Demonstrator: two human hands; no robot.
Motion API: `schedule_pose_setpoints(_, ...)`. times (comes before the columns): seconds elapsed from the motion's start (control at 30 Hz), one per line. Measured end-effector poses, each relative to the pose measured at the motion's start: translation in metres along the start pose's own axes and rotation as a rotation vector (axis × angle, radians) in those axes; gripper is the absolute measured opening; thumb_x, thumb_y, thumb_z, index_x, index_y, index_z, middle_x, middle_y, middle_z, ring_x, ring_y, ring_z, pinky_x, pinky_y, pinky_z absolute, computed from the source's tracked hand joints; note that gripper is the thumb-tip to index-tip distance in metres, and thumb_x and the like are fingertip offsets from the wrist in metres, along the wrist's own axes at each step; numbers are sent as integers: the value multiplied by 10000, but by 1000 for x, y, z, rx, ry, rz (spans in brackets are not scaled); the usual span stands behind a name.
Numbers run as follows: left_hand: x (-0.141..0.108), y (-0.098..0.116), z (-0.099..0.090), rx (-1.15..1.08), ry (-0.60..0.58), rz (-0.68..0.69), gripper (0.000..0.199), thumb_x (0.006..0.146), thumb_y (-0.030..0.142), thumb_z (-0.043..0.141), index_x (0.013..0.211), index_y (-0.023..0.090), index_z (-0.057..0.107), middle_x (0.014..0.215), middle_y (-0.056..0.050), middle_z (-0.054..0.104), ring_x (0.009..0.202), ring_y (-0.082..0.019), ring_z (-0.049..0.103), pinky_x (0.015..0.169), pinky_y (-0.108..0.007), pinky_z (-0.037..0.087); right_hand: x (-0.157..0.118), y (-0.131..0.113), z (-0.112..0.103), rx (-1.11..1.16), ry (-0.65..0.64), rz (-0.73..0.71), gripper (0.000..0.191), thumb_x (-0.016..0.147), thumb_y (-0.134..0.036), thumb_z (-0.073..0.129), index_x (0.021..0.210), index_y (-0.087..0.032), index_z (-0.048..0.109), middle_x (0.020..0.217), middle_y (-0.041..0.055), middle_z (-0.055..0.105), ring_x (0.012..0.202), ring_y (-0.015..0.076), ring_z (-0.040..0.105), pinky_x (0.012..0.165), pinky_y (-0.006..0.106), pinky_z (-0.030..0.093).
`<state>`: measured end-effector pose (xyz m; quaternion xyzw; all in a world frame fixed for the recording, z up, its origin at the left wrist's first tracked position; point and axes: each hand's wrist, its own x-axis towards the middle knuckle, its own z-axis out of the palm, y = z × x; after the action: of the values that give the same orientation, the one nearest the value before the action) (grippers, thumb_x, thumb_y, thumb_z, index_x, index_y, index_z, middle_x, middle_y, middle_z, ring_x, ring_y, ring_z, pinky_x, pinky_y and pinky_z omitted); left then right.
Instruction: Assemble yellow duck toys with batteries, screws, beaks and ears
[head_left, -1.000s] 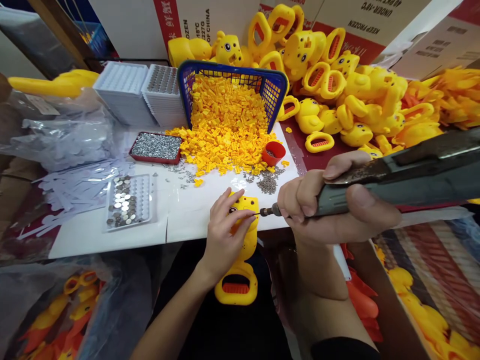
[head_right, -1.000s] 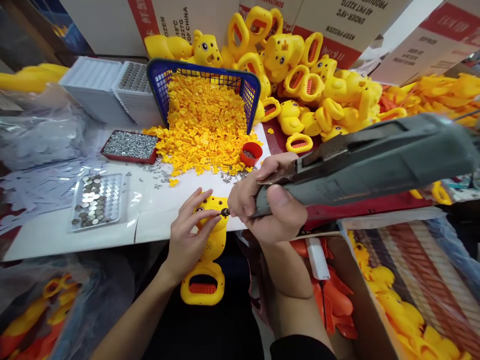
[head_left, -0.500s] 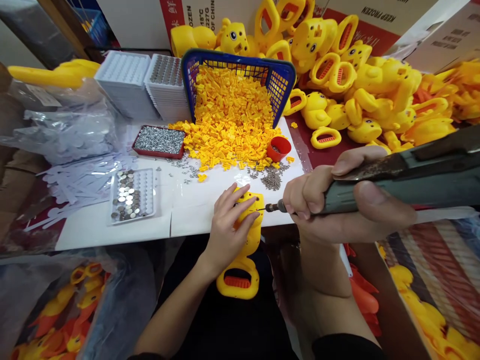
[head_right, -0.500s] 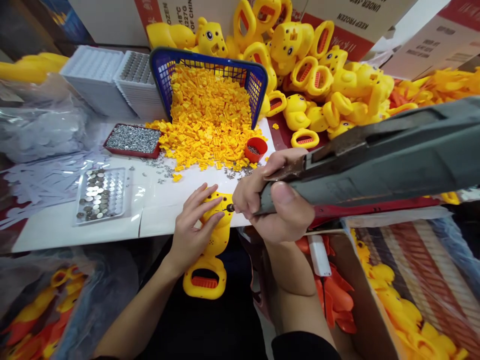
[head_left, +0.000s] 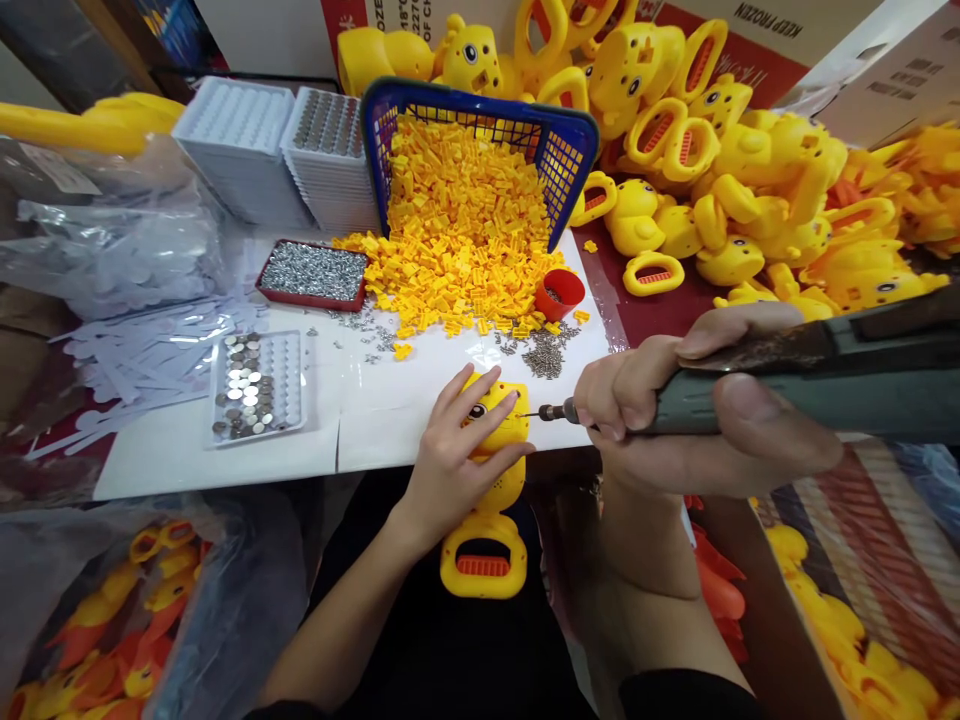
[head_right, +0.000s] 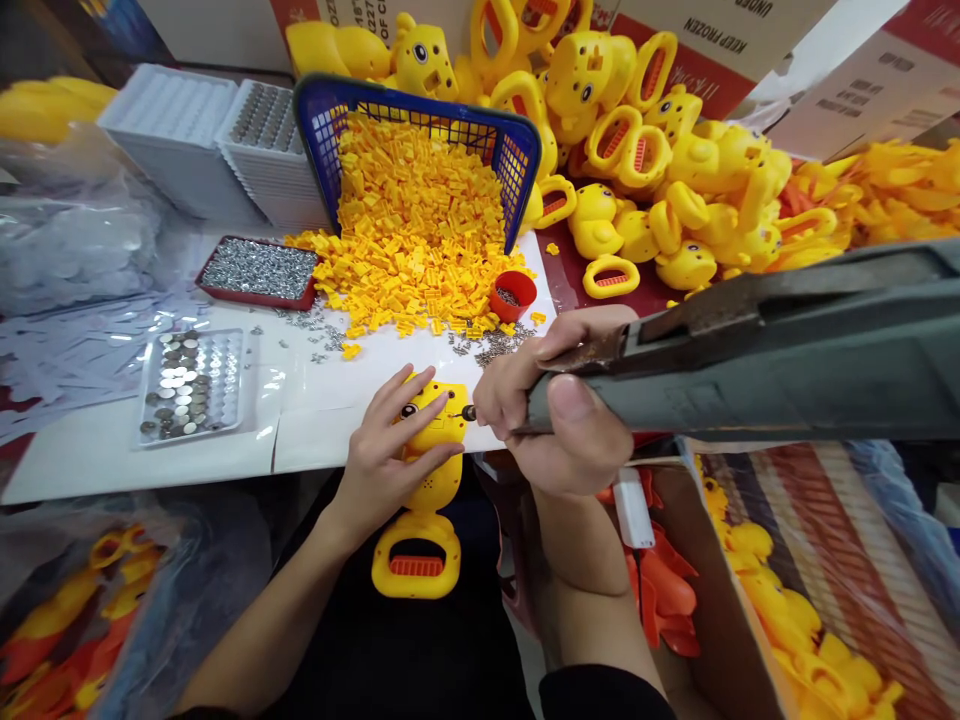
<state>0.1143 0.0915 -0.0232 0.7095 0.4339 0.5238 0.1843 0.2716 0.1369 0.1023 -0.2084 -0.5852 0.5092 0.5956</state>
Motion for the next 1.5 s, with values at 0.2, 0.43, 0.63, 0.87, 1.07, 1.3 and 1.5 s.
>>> schedule_pose_setpoints(0.2, 0, 1, 2, -15, 15, -11, 377, 911, 365, 718, 1251, 208, 672, 1410, -159, 641, 1412, -334, 506, 1094, -577, 509, -2, -1, 4, -102, 45, 36, 108, 846, -371, 644, 806, -302, 571, 497, -53, 520, 364, 157, 457, 402, 329, 438)
schedule_pose_setpoints(0.43, -1, 1, 2, 4, -3, -22, 410, 907, 373, 722, 1291, 245, 655, 1428, -139, 633, 1414, -337, 502, 1093, -592, 505, -2, -3, 7, -92, 39, 36, 98, 842, -339, 641, 788, -293, 573, 525, -36, 510, 383, 148, 442, 413, 340, 439)
schedule_pose_setpoints(0.63, 0, 0, 2, -1, -9, -31, 409, 910, 367, 719, 1295, 243, 656, 1432, -139, 630, 1425, -335, 490, 1107, -579, 496, 1, 3, 8, -82, 20, 40, 86, 851, -332, 647, 800, -299, 586, 516, -35, 505, 366, 169, 432, 387, 353, 395)
schedule_pose_setpoints(0.87, -1, 1, 4, 17, -9, -7, 402, 919, 349, 708, 1300, 233, 647, 1429, -145, 631, 1421, -333, 496, 1109, -575, 497, -2, 7, 10, -89, 15, 32, 166, 866, -313, 676, 792, -283, 530, 533, -33, 532, 371, 159, 450, 393, 335, 372)
schedule_pose_setpoints(1.07, -1, 0, 4, 5, -15, -12, 386, 925, 328, 703, 1298, 247, 647, 1416, -133, 640, 1429, -329, 493, 1115, -584, 491, 1, 9, 4, -155, -13, 57, 269, 840, -423, 692, 776, -296, 463, 474, -67, 499, 325, 149, 401, 355, 318, 374)
schedule_pose_setpoints(1.3, 0, 0, 4, -7, 6, -11, 331, 911, 326, 723, 1225, 235, 673, 1388, -131, 660, 1411, -330, 518, 1108, -582, 504, 8, 15, 17, -88, -138, 87, 330, 834, -431, 693, 787, -296, 395, 438, -114, 418, 281, 113, 307, 310, 259, 318)
schedule_pose_setpoints(1.5, 1, -1, 3, -7, -12, -1, 261, 925, 323, 701, 1162, 214, 703, 1388, -136, 659, 1427, -336, 503, 1106, -570, 514, 8, 28, 12, 114, -323, -35, 203, 885, -361, 647, 860, -273, 466, 493, -127, 384, 302, 55, 282, 313, 183, 288)
